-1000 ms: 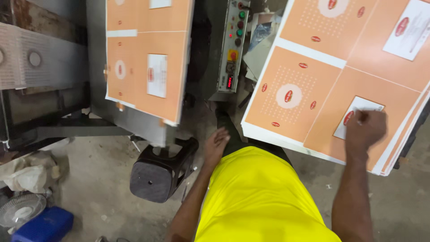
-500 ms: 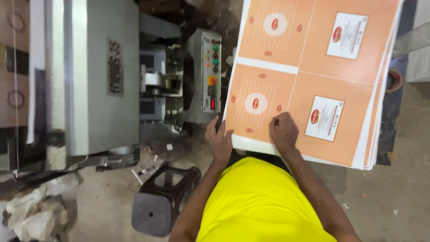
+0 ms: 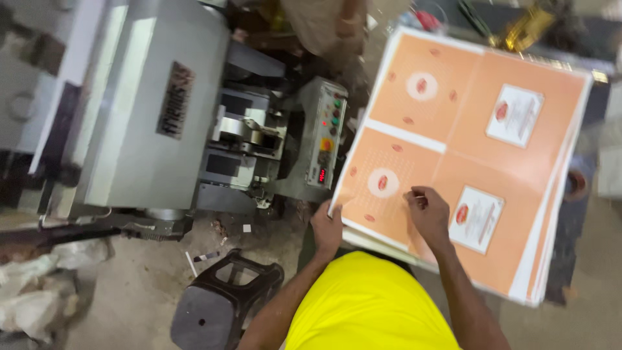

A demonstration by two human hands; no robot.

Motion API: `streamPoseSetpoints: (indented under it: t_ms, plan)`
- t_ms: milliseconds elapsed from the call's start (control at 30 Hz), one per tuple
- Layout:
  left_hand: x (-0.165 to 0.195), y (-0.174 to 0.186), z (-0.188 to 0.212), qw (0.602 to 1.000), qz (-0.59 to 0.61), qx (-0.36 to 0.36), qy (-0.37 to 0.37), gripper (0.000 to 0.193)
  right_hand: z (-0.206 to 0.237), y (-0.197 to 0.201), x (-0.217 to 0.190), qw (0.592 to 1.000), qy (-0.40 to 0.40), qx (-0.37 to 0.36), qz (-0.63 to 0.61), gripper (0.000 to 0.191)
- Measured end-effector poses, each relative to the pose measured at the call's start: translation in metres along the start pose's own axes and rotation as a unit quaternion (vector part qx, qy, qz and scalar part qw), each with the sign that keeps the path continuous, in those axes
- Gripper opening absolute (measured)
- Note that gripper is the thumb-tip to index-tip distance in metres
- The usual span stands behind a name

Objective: The person repeatedly picks up printed cardboard sheets and feeds them into a laminating machine. After each sheet passes through, they retrieve it and place it on a growing stack to the right.

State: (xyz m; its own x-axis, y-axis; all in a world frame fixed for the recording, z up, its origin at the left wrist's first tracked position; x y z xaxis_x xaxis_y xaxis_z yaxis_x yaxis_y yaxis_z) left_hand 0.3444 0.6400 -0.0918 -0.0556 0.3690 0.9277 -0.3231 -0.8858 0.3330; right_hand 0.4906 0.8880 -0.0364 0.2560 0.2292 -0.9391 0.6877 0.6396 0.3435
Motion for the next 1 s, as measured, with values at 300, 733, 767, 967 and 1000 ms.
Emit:
streamPoseSetpoints:
  t_ms: [300, 733, 767, 967, 1000]
  plan:
    - [0.014, 0.021, -0.005, 0.999, -0.042, 0.0, -0.019, 0.023, 0.056, -0.007, -0.251, 0.893, 0.216, -0.327, -0.223, 0.056]
    - [0.117, 0.272, -0.153, 0.967, 0.166, 0.178, -0.081, 0.019, -0.266, -0.216, -0.218, 0.92, 0.305, 0.006, 0.245, 0.084]
    - [0.101, 0.291, -0.174, 0.951, 0.228, 0.191, -0.085, 0.019, -0.282, -0.246, -0.23, 0.92, 0.3, 0.005, 0.251, 0.085]
    - [-0.073, 0.379, -0.283, 0.957, 0.083, 0.264, 0.091, 0.017, -0.309, -0.481, -0.249, 0.839, 0.365, -0.174, 0.364, 0.073]
    - [-0.104, 0.387, -0.293, 0.953, 0.045, 0.265, 0.137, 0.017, -0.308, -0.52, -0.24, 0.828, 0.357, -0.199, 0.384, 0.073]
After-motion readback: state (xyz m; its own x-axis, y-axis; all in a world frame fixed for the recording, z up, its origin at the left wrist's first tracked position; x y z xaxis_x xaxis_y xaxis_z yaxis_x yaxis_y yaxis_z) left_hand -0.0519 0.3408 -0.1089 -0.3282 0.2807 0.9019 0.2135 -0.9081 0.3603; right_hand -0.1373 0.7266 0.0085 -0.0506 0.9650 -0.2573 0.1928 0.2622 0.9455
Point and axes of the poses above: each hand's wrist, its own z-axis away from the middle knuckle, its own y-axis out of the back of the hand, x = y × z, the point moved 10 cm from there along -z, towards the middle knuckle
